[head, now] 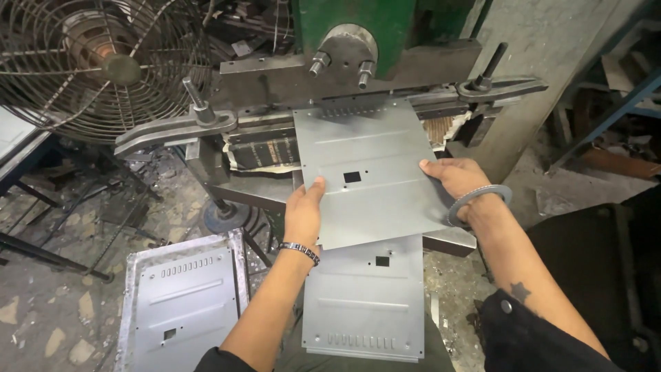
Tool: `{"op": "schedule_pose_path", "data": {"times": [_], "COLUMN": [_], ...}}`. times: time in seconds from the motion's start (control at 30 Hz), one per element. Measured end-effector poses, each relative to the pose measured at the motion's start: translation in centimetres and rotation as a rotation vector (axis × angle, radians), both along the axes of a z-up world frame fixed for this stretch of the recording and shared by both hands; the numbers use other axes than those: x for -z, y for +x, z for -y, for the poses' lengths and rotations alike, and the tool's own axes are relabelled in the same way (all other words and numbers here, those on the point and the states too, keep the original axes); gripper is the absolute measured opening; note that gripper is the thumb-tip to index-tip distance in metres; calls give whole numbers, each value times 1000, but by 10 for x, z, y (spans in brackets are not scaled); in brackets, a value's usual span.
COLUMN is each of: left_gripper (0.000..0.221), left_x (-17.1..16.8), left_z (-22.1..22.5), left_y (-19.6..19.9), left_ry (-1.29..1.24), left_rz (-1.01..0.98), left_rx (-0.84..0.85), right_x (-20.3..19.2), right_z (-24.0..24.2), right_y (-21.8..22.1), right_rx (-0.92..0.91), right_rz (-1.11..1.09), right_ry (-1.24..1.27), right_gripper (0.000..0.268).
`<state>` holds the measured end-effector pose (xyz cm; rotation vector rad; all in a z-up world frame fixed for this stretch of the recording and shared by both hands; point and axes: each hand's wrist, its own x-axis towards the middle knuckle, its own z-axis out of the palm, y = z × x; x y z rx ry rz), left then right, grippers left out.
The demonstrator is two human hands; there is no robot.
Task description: Bending and stacking stamped metal sheets using an industrial press machine.
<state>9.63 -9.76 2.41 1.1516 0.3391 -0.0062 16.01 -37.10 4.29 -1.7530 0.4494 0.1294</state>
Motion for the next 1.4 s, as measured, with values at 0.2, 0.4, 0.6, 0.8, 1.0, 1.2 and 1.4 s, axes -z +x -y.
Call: {"op": "schedule_pose_path", "data": {"times": [0.2,0.4,0.6,0.8,1.0,1.2,1.4], "left_gripper": [43,42,43,48,50,56,74], "left_x": [0,0,20,26,44,63,4], "left_z": [0,-1,-2,-9,-20,-37,-54], "left_y": [0,-1,9,11,-1,-9,-1], "left_ry": [7,2,62,200,215,240,929], "left_rz": [-2,15,34,121,201,3,-3], "left_rx": [0,-6,-7,85,102,57,-217], "right_x": [-2,-5,-6,40,44,59,78], "right_z": [-1,-5,-7,3,-16,-36,-10], "right_y": [-1,-3,-5,5,-34,-100,-93], "right_rx": [8,32,13,-4,3,17,254], "right_rz": [-14,-48,-30,160,150,425,453], "right_ry": [-21,-37,62,222,294,333,421], "right_gripper": [61,62,48,30,25,31,46]}}
